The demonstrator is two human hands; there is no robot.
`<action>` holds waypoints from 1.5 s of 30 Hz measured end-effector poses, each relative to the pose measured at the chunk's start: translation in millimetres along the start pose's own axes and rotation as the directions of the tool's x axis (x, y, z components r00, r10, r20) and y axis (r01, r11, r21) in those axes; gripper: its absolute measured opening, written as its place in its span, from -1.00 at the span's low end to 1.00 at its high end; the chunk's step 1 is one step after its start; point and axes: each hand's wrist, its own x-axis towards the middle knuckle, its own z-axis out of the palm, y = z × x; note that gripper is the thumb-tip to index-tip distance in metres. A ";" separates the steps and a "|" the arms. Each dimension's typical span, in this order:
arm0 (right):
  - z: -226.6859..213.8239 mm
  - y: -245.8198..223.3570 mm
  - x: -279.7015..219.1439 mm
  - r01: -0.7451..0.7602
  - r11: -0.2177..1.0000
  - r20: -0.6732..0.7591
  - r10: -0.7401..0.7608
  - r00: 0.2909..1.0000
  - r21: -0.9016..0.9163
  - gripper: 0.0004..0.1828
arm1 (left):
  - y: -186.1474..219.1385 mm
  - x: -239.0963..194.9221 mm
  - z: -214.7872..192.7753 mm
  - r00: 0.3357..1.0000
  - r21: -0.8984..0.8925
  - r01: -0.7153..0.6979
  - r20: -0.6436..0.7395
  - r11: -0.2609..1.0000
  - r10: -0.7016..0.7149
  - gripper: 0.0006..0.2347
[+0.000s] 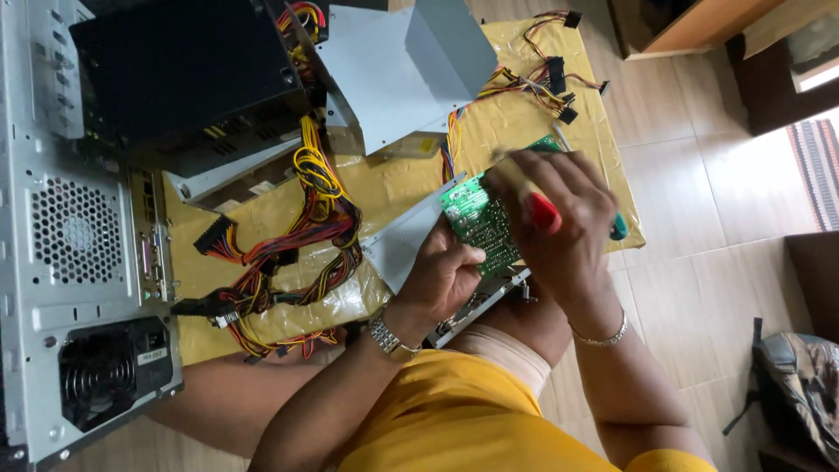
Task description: The person uses a screwdriver to remove screws from a computer power supply unit and then uses a brush to clean dust from the internal components and circuit board.
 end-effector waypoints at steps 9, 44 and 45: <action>-14.4 4.9 7.0 0.009 0.992 -0.009 -0.008 1.000 0.124 -0.86 | -10.5 5.5 -20.2 1.000 0.037 0.014 -0.027 0.999 -0.013 -0.49; -43.1 -4.7 -47.4 -0.175 0.981 0.180 0.157 0.971 0.088 -0.78 | -38.7 14.6 -76.8 0.999 0.025 0.036 -0.033 0.999 -0.035 -0.38; -41.6 -4.9 -41.9 -0.161 0.983 0.167 0.145 0.975 0.087 -0.78 | -29.5 20.4 -66.3 1.000 0.030 0.026 -0.018 0.999 -0.025 -0.38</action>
